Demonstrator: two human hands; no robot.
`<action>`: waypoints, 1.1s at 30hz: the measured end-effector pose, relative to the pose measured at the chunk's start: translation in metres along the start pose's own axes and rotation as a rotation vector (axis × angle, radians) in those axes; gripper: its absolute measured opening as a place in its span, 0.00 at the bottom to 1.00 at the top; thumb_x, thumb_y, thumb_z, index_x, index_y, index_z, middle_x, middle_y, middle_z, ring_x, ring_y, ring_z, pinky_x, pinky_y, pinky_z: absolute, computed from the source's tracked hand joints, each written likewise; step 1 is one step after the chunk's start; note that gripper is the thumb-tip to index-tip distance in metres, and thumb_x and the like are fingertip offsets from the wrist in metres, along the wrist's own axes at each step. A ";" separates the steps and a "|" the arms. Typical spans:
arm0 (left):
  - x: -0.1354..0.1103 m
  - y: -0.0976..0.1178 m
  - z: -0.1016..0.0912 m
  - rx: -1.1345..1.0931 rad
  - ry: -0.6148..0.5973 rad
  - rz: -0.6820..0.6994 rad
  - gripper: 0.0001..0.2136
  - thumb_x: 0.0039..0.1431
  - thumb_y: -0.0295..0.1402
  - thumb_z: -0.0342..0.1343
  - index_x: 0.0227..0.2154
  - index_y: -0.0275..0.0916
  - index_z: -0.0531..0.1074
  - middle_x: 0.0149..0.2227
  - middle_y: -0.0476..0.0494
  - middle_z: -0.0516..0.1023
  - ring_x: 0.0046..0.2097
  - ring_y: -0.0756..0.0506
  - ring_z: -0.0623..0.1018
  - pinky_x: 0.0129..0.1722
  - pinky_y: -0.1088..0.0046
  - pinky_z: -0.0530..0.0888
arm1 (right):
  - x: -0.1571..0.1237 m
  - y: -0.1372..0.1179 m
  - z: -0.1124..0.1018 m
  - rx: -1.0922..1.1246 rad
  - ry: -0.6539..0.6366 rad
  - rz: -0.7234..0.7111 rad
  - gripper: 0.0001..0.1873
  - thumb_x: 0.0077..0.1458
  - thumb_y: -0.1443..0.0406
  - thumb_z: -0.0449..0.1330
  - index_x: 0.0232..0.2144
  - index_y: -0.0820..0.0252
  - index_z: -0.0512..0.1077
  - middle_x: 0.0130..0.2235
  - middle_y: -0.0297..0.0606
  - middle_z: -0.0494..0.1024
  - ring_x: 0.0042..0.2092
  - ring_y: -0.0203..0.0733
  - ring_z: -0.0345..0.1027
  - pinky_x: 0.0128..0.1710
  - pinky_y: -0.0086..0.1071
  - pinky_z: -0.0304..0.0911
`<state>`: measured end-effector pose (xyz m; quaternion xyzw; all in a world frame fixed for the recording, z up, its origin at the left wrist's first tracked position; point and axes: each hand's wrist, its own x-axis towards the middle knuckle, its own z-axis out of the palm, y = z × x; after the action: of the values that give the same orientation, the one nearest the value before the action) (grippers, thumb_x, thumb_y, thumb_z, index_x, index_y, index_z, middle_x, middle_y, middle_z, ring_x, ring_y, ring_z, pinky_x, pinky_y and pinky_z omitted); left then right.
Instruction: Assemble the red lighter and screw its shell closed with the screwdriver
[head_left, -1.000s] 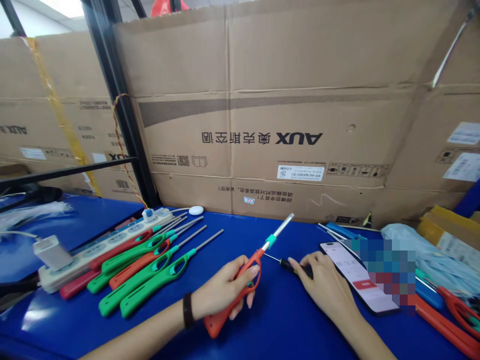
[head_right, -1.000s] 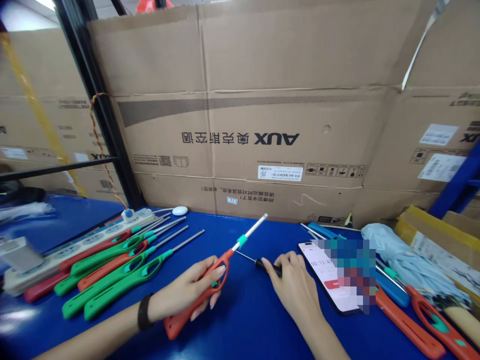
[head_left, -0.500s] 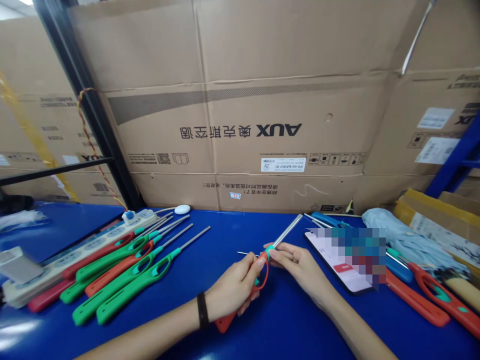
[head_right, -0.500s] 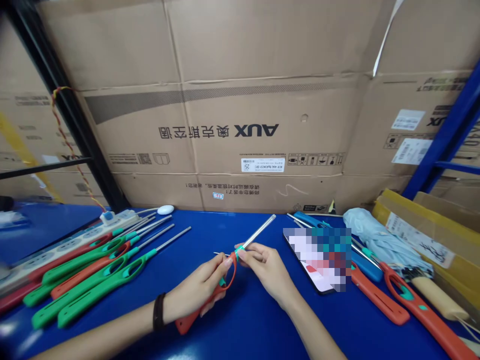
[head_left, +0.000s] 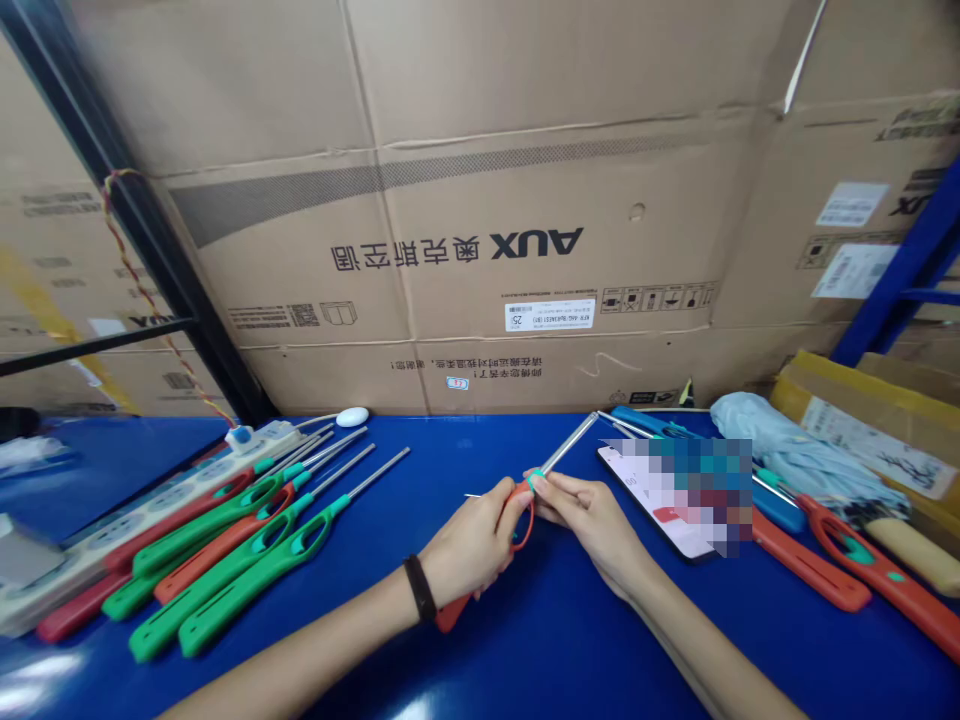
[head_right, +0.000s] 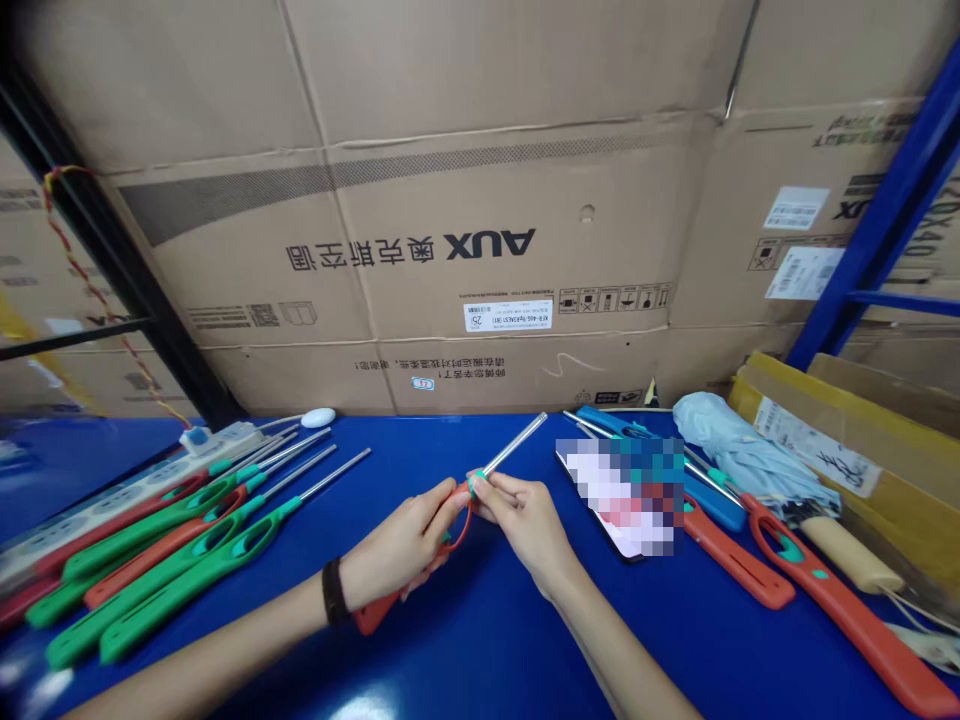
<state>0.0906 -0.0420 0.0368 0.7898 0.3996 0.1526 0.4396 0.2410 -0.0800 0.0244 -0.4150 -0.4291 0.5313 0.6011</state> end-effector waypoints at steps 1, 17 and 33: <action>0.001 0.001 0.000 0.054 0.037 0.021 0.17 0.64 0.49 0.35 0.33 0.41 0.58 0.15 0.58 0.61 0.10 0.53 0.62 0.07 0.84 0.57 | 0.002 0.002 0.000 0.017 0.029 -0.003 0.22 0.43 0.55 0.67 0.39 0.62 0.78 0.37 0.39 0.81 0.43 0.48 0.74 0.54 0.43 0.63; -0.117 -0.069 -0.174 0.733 0.404 -0.332 0.23 0.59 0.52 0.42 0.27 0.40 0.73 0.21 0.50 0.73 0.25 0.45 0.75 0.22 0.77 0.61 | 0.011 0.011 -0.015 -0.206 0.180 0.034 0.22 0.46 0.49 0.62 0.31 0.62 0.78 0.20 0.37 0.77 0.26 0.37 0.73 0.26 0.25 0.67; -0.092 -0.112 -0.141 1.066 0.607 -0.054 0.23 0.59 0.52 0.43 0.48 0.40 0.69 0.51 0.39 0.69 0.54 0.37 0.66 0.56 0.58 0.59 | 0.007 0.014 -0.021 -0.442 0.093 -0.050 0.26 0.49 0.46 0.57 0.32 0.63 0.77 0.19 0.36 0.73 0.24 0.38 0.67 0.21 0.27 0.62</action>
<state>-0.1069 0.0009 0.0355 0.8117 0.5484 0.1386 -0.1457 0.2577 -0.0724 0.0058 -0.5502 -0.5170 0.3894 0.5276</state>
